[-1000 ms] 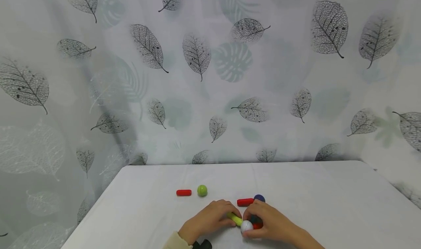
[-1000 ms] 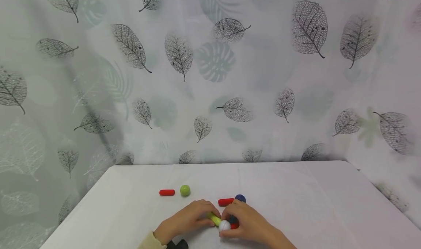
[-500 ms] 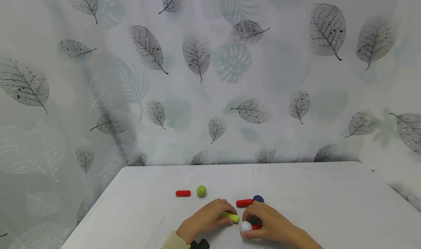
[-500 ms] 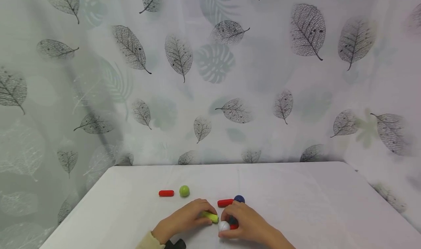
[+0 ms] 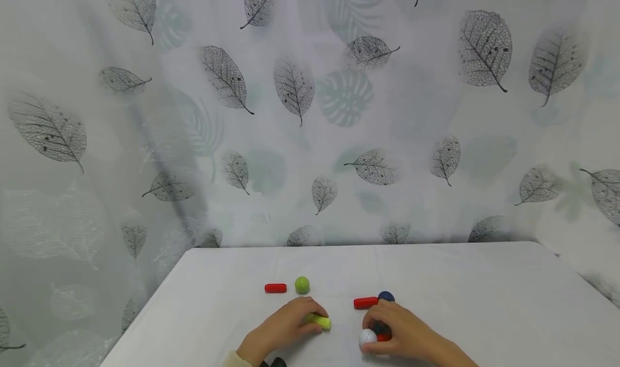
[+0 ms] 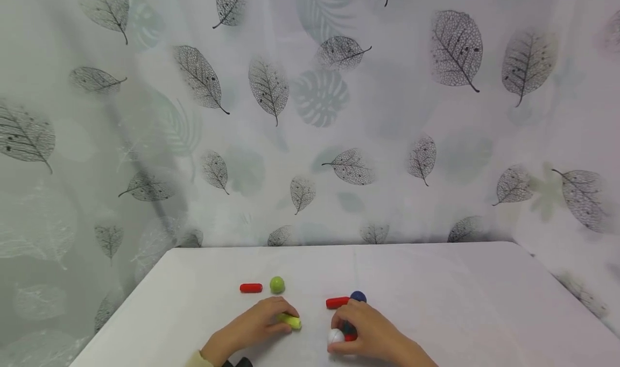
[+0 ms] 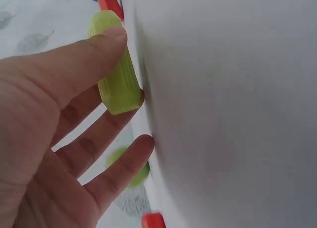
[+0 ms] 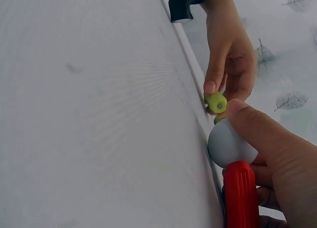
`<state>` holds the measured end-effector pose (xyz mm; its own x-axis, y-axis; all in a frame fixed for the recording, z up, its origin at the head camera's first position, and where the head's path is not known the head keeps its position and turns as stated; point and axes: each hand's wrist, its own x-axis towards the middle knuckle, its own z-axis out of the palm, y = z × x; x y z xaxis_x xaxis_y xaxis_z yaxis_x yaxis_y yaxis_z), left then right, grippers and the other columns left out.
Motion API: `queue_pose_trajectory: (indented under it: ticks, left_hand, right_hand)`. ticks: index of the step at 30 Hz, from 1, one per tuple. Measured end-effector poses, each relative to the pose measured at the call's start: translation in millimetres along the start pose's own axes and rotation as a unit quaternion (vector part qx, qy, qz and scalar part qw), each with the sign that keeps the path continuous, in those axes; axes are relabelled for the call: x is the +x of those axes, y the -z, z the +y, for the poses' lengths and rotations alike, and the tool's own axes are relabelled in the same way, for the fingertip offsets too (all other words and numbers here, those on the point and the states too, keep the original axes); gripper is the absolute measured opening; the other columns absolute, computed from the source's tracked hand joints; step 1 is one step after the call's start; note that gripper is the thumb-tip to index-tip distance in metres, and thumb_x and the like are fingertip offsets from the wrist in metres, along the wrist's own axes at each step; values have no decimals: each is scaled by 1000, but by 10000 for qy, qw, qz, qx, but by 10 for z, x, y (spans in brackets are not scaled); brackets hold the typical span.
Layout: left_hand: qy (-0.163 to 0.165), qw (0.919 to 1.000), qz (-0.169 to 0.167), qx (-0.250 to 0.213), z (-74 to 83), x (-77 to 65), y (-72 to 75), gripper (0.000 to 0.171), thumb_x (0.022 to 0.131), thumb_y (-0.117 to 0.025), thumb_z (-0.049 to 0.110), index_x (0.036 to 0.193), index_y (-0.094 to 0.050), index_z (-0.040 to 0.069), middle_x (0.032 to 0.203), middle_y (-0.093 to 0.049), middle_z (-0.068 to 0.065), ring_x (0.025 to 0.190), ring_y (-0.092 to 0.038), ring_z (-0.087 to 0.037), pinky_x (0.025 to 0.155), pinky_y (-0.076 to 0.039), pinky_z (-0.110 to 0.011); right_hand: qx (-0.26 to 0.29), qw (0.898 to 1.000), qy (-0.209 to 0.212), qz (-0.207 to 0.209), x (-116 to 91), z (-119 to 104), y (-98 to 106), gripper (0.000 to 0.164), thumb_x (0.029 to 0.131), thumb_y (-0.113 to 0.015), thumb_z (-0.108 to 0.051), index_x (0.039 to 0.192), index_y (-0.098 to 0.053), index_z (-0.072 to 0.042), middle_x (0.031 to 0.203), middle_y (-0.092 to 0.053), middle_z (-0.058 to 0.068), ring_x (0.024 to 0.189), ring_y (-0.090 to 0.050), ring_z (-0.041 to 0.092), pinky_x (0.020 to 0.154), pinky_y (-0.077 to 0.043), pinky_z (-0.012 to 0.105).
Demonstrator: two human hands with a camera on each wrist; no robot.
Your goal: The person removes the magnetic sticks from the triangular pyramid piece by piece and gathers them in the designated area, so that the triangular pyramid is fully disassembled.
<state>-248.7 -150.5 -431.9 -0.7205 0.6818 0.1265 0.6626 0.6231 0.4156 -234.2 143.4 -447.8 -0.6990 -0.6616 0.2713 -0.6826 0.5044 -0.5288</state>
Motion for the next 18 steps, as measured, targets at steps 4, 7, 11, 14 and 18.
queue_pose_trajectory:
  ticks: [4, 7, 11, 14, 18]
  left_hand:
    - [173, 9996, 200, 9, -68, -98, 90, 22, 88, -72, 19, 109, -68, 14, 104, -65, 11, 99, -56, -4, 93, -47, -26]
    - [385, 9981, 395, -281, -144, -161, 150, 23, 85, -75, 19, 107, -69, 14, 101, -65, 11, 94, -57, -4, 88, -49, -26]
    - [525, 9948, 659, -580, -276, -217, 185, 23, 83, -77, 19, 104, -70, 15, 97, -66, 12, 89, -56, -4, 83, -49, -26]
    - [562, 9938, 754, -592, -364, -251, 204, 22, 83, -77, 19, 104, -71, 15, 99, -67, 10, 91, -57, -6, 85, -49, -29]
    - [629, 9932, 737, -641, -452, -289, 223, 21, 85, -75, 19, 106, -71, 14, 104, -68, 6, 96, -59, -11, 85, -50, -32]
  right_hand:
    - [-6, 9998, 156, 84, -14, 20, -5, 25, 86, -70, -50, 95, -62, -28, 88, -53, -23, 83, -44, -2, 67, -42, 19]
    - [6, 9996, 250, 163, -21, 27, -7, 24, 86, -71, -48, 95, -61, -28, 87, -52, -23, 81, -43, -2, 65, -41, 19]
    - [72, 9997, 189, 129, -30, 38, -8, 24, 85, -71, -48, 95, -61, -28, 86, -51, -22, 80, -42, -2, 64, -39, 18]
    - [56, 9998, 182, 95, -27, 39, -13, 24, 86, -71, -48, 95, -60, -29, 86, -52, -22, 81, -43, -2, 66, -40, 19]
    - [40, 9997, 227, 117, -21, 26, -13, 22, 86, -71, -47, 94, -61, -29, 86, -51, -23, 81, -43, -2, 67, -41, 20]
